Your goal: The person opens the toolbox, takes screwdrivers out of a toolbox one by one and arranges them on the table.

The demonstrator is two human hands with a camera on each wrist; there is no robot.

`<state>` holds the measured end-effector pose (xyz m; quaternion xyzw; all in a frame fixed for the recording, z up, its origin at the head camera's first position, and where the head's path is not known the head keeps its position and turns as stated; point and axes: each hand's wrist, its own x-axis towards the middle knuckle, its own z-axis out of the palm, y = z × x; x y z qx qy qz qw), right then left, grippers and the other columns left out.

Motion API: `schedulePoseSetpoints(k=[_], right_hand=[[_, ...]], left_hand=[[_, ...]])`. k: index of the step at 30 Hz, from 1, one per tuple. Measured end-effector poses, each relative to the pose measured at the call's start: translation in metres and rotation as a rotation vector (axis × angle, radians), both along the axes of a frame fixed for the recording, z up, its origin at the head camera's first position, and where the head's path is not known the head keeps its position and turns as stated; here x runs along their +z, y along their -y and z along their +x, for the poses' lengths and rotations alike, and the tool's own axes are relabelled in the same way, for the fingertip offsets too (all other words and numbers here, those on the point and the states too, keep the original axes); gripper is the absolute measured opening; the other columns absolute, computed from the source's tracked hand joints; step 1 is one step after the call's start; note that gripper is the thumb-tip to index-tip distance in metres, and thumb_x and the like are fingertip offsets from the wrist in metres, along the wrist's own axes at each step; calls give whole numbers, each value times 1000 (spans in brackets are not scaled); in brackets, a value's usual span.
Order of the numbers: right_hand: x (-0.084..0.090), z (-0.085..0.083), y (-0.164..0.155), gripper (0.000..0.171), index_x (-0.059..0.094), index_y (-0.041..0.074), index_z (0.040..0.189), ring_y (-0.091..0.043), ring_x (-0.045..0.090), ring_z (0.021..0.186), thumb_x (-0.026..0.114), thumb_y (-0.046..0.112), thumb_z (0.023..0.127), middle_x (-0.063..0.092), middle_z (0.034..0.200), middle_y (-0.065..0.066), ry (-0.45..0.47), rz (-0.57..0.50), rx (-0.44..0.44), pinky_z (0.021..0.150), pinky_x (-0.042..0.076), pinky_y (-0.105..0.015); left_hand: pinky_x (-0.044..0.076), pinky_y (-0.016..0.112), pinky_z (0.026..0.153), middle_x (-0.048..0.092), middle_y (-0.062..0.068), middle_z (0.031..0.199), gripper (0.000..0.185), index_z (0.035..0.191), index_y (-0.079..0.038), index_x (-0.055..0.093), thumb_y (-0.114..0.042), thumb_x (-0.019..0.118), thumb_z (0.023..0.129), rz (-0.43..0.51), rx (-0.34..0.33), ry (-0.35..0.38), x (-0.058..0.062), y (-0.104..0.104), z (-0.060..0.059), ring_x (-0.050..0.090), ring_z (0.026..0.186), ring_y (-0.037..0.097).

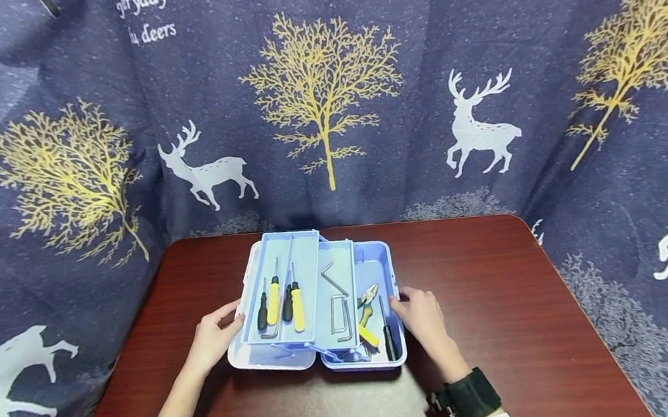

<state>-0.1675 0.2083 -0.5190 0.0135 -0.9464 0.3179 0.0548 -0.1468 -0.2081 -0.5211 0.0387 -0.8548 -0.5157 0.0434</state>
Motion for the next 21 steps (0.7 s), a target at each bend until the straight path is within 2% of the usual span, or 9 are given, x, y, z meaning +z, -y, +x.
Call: schedulePoseSetpoints(k=[2, 6, 10, 14, 21], right_hand=[[1, -1, 0, 24, 77, 0, 107, -37, 71, 90, 73, 20, 94, 77, 95, -16, 28, -8, 8, 81, 54, -55], [0, -3, 0, 25, 77, 0, 107, -38, 70, 91, 72, 21, 95, 76, 97, -16, 46, -9, 13, 82, 54, -56], [1, -5, -1, 27, 76, -1, 109, -38, 70, 93, 70, 21, 95, 76, 99, -18, 63, -13, 8, 83, 53, -56], [0, -6, -2, 27, 76, 0, 110, -37, 69, 92, 69, 22, 96, 76, 99, -17, 74, -4, -11, 81, 53, -56], [0, -6, -2, 31, 76, 1, 115, -35, 68, 89, 67, 25, 98, 76, 100, -16, 103, -7, -27, 79, 53, -54]], left_hand=[[61, 33, 79, 71, 26, 120, 39, 132, 1, 69, -6, 69, 94, -30, -14, -11, -2, 1, 1, 74, 101, 35], [60, 31, 76, 76, 21, 108, 35, 127, 2, 72, -3, 70, 92, -157, -23, -69, -4, 2, 3, 76, 93, 28], [59, 41, 82, 77, 18, 108, 31, 120, 1, 76, -6, 74, 90, -272, -26, -107, -7, 3, 5, 73, 98, 27], [57, 49, 88, 77, 18, 109, 29, 116, 1, 77, -6, 77, 88, -296, -40, -113, -11, 1, 7, 71, 102, 30], [56, 30, 74, 77, 9, 92, 27, 113, 0, 78, 0, 73, 86, -276, -47, -78, -21, -1, 5, 68, 81, 16]])
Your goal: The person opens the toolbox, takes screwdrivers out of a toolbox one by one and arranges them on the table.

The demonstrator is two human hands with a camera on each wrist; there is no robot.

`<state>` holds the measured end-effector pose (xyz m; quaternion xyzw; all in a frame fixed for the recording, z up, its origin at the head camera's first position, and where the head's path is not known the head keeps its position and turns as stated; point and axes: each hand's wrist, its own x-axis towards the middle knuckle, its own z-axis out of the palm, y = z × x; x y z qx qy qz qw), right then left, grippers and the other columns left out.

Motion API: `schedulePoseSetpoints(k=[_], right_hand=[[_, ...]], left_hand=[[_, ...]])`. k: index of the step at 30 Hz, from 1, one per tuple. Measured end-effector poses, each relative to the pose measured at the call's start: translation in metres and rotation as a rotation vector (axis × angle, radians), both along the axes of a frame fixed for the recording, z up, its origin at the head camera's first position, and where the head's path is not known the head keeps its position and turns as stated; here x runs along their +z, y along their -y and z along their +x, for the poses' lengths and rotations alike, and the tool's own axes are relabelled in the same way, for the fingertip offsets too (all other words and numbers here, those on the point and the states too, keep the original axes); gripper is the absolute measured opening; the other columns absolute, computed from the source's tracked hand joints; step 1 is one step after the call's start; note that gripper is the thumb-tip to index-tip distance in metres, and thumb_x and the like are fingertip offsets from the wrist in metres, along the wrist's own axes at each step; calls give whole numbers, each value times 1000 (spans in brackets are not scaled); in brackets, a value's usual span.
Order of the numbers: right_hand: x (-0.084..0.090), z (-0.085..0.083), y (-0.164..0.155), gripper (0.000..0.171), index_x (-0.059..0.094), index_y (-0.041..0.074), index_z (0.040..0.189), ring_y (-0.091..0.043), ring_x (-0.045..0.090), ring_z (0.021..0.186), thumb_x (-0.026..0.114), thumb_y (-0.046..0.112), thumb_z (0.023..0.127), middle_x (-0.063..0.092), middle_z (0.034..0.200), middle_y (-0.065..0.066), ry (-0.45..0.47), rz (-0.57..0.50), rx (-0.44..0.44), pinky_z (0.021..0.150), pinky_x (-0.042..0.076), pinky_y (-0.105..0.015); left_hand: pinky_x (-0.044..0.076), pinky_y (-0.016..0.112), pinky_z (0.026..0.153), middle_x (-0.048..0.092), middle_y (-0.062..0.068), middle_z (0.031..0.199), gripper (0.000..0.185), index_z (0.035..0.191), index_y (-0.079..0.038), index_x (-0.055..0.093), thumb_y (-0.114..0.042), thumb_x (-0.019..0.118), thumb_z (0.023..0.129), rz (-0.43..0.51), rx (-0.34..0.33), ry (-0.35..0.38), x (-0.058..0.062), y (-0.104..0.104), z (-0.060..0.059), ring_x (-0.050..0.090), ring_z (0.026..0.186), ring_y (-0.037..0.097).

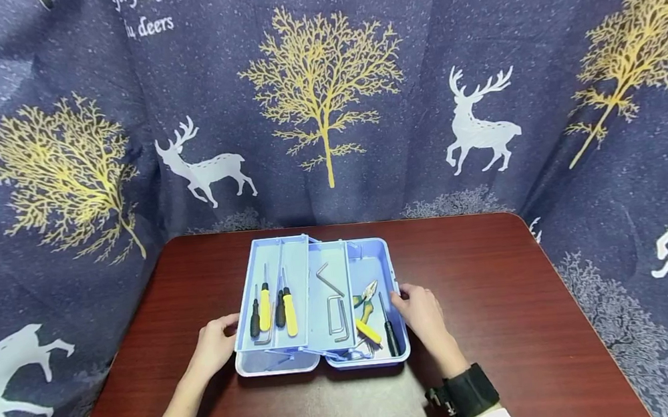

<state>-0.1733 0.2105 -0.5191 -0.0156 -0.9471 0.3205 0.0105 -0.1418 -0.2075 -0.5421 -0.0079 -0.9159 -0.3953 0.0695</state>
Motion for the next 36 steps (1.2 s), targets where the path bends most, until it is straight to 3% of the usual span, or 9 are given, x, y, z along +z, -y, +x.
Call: schedulePoseSetpoints(k=[7, 12, 17, 20, 24, 28, 31, 36], right_hand=[[1, -1, 3, 30, 74, 0, 114, -33, 66, 84, 66, 25, 98, 75, 98, -16, 12, 21, 2, 77, 52, -52], [10, -2, 9, 30, 71, -3, 109, -38, 67, 83, 65, 24, 98, 73, 96, -20, 19, 99, 18, 73, 53, -55], [36, -1, 21, 34, 69, -7, 116, -45, 69, 95, 64, 24, 100, 73, 106, -25, -34, 153, 16, 80, 55, -58], [64, -5, 35, 32, 69, -5, 118, -42, 70, 94, 63, 22, 101, 74, 106, -23, -84, 133, 58, 82, 55, -56], [105, -9, 69, 24, 73, 2, 114, -29, 71, 83, 64, 21, 101, 76, 99, -14, -117, 115, 198, 77, 57, -48], [133, -7, 114, 12, 74, 8, 102, -18, 67, 75, 68, 18, 99, 76, 90, -5, -143, 132, 371, 71, 55, -38], [143, -9, 151, 6, 73, 9, 96, -17, 66, 75, 70, 14, 98, 74, 87, -3, -175, 157, 529, 69, 55, -35], [142, -15, 205, 5, 73, 7, 93, -20, 66, 76, 70, 8, 97, 73, 86, -5, -166, 225, 701, 70, 55, -31]], left_hand=[[53, 25, 73, 73, 5, 86, 23, 110, 0, 77, -1, 71, 87, 38, -22, 50, 0, 3, -1, 65, 79, 14], [57, 29, 77, 76, 12, 96, 22, 115, 2, 73, -5, 68, 95, 78, -44, 100, 3, 6, 3, 71, 86, 19], [59, 33, 80, 75, 16, 108, 22, 119, 1, 72, -7, 67, 99, 64, 6, -32, 17, 6, 10, 72, 91, 22], [60, 31, 71, 74, 15, 100, 19, 117, 0, 73, -7, 66, 101, 153, 18, -87, 29, 1, 12, 71, 82, 21], [60, 29, 60, 71, 15, 89, 14, 112, -2, 72, -10, 65, 103, 313, 15, -54, 46, -6, 15, 68, 69, 18], [56, 26, 56, 70, 13, 87, 8, 102, -5, 69, -12, 69, 100, 348, 35, -37, 53, -11, 16, 65, 65, 16], [52, 22, 57, 68, 9, 84, 9, 97, -5, 65, -10, 73, 97, 356, 45, -31, 52, -12, 15, 63, 64, 12], [50, 22, 54, 66, 9, 79, 14, 99, 0, 60, -6, 73, 95, 483, 35, 11, 48, -13, 14, 59, 58, 7]])
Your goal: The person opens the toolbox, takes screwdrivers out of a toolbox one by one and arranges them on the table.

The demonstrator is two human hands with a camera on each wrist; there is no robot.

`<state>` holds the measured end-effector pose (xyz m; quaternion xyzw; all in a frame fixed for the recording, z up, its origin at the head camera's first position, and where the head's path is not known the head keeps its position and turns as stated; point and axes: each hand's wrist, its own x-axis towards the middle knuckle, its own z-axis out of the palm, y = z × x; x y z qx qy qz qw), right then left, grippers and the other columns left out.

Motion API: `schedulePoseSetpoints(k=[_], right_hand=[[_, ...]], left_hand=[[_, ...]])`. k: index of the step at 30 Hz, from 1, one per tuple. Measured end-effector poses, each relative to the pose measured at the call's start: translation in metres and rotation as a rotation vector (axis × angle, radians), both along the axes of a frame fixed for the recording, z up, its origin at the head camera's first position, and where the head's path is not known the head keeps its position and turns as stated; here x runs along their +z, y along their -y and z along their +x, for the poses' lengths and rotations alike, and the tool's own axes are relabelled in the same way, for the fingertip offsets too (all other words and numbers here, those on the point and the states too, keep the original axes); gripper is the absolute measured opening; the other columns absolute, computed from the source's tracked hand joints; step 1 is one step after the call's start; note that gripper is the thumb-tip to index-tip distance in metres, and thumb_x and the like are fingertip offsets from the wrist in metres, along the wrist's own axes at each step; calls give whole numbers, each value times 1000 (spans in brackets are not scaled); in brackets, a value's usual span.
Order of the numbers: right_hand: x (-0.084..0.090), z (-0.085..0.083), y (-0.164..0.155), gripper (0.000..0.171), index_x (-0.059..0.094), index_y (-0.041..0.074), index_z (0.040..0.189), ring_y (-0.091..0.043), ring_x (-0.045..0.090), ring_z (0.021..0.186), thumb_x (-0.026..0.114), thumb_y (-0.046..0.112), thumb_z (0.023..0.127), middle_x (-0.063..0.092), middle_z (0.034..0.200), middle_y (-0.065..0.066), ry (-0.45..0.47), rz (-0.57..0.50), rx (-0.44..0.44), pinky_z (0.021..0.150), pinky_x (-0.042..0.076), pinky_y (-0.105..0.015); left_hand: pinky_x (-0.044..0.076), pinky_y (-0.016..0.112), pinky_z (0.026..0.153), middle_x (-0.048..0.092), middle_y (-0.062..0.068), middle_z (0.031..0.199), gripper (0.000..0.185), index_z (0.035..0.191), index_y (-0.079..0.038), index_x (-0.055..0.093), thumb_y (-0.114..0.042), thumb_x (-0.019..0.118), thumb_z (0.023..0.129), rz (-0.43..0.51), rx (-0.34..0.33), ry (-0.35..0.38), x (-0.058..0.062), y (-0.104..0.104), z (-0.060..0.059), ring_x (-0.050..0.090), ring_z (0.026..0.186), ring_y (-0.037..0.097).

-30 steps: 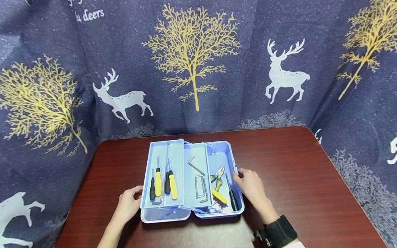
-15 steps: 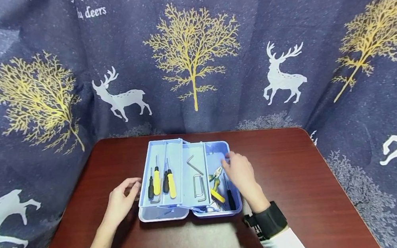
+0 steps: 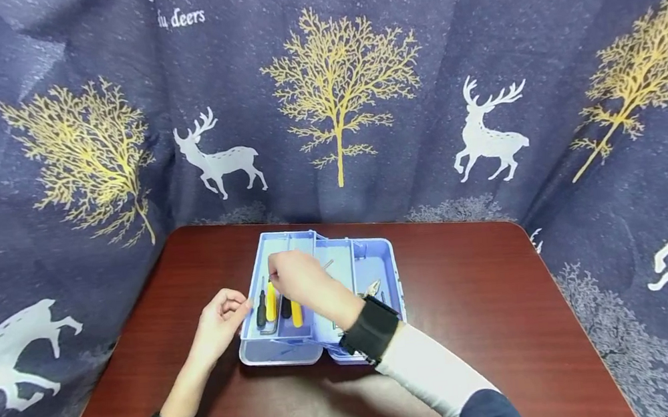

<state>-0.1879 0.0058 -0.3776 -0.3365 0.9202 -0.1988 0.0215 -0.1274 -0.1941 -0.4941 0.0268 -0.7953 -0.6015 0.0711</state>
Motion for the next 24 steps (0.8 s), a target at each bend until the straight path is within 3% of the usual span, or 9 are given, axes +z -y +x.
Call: schedulePoseSetpoints(k=[5, 9, 24], right_hand=[[-9, -6, 28, 24, 61, 11, 73, -16, 53, 60, 67, 4, 96, 51, 64, 2, 52, 112, 2, 56, 41, -23], [-15, -8, 39, 35, 53, 14, 66, -15, 45, 55, 67, 5, 96, 38, 59, 3, 84, 155, -4, 52, 34, -22], [-30, -14, 46, 23, 67, 12, 75, -16, 51, 70, 68, 7, 97, 55, 70, 2, 100, 211, 60, 64, 44, -25]], left_hand=[[50, 22, 52, 65, 9, 78, 14, 99, 0, 60, -7, 72, 96, 35, 2, 22, 0, -1, 0, 58, 56, 8], [48, 22, 52, 64, 8, 78, 14, 100, 0, 59, -7, 71, 97, 44, 11, 34, 2, -2, 3, 56, 54, 9], [47, 21, 52, 65, 7, 77, 16, 103, -2, 58, -9, 71, 98, 24, 6, 50, -3, -2, 2, 55, 54, 9]])
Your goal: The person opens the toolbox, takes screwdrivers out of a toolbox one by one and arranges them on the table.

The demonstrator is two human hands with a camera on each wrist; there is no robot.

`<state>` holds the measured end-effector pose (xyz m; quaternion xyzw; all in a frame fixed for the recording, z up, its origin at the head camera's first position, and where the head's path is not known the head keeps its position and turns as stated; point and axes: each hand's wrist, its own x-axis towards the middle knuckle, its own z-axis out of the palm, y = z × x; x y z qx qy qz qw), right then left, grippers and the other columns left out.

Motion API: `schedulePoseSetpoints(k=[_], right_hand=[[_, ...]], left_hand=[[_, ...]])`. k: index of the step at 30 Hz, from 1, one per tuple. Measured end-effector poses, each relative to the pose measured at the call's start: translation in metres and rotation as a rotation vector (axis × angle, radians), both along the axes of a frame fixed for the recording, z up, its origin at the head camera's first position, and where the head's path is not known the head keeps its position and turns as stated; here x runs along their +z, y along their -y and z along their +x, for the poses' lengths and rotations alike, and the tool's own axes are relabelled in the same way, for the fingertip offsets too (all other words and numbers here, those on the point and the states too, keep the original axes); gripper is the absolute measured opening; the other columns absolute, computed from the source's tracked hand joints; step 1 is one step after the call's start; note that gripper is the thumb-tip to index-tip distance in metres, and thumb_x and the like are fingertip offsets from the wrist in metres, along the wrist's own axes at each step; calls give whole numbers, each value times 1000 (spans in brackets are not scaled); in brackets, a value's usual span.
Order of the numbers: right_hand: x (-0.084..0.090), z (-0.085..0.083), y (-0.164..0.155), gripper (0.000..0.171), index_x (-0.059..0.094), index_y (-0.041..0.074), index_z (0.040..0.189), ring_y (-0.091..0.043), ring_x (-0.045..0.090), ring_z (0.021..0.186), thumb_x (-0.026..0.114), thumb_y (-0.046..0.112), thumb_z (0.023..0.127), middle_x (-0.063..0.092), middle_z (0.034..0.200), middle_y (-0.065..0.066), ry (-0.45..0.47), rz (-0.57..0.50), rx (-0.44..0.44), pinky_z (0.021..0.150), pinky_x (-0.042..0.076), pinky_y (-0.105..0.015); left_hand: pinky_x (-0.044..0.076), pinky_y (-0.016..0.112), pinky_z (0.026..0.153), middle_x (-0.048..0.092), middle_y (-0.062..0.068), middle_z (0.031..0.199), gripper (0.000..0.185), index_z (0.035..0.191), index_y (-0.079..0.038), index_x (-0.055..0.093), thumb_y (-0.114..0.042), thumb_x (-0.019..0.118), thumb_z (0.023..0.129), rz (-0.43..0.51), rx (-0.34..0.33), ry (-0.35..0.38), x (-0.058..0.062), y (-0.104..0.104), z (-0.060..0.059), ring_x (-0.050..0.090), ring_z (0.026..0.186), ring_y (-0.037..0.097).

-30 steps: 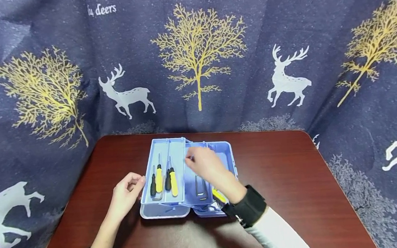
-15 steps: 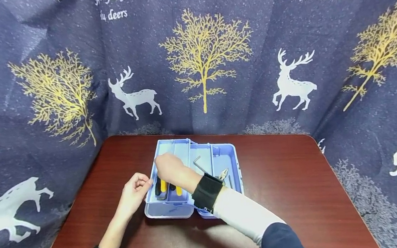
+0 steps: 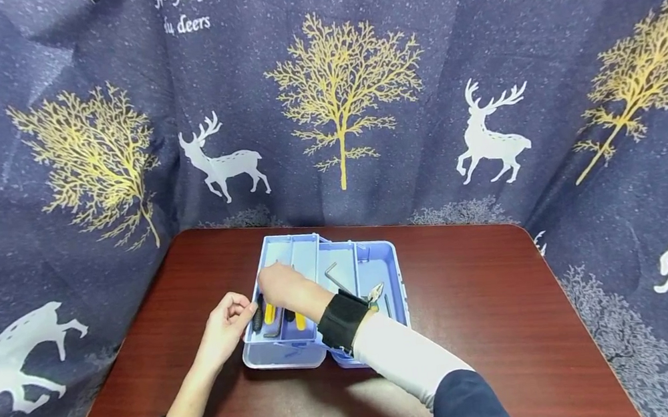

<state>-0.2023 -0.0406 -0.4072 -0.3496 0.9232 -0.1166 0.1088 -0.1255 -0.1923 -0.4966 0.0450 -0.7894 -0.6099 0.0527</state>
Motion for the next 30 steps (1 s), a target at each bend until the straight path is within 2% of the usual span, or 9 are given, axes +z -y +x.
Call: schedulePoseSetpoints(k=[9, 12, 18, 25, 30], right_hand=[[-3, 3, 1, 18, 68, 11, 78, -12, 52, 67, 71, 8, 96, 54, 70, 4, -10, 0, 5, 60, 42, -21], [-4, 3, -1, 16, 68, 9, 80, -13, 51, 66, 71, 8, 96, 53, 69, 3, -9, -42, -3, 60, 41, -21], [-3, 8, -10, 5, 73, 9, 93, -12, 57, 69, 71, 11, 98, 66, 78, 1, -1, -137, -6, 63, 45, -20], [1, 12, -32, 4, 70, 9, 93, -18, 64, 78, 71, 10, 97, 70, 84, -2, -61, -217, -3, 74, 54, -28], [9, 14, -67, 4, 68, 10, 93, -19, 62, 79, 70, 7, 95, 70, 85, -3, -77, -301, -57, 75, 55, -34]], left_hand=[[42, 22, 43, 62, 4, 74, 16, 107, -1, 55, -10, 67, 100, 17, -21, 46, 5, -2, 4, 50, 47, 9], [43, 22, 44, 66, 5, 77, 18, 110, 0, 58, -12, 67, 100, 9, -19, 57, 7, -3, 4, 51, 48, 9], [44, 22, 45, 68, 8, 79, 17, 110, 2, 58, -10, 66, 101, 17, -27, 71, 7, -2, 3, 51, 49, 10], [45, 24, 45, 68, 9, 81, 13, 110, 1, 57, -8, 63, 102, -32, -23, 48, 7, 0, 2, 53, 50, 10], [49, 24, 56, 68, 8, 82, 12, 107, 0, 58, -8, 64, 100, -103, -27, -1, 4, -2, 2, 59, 61, 9]])
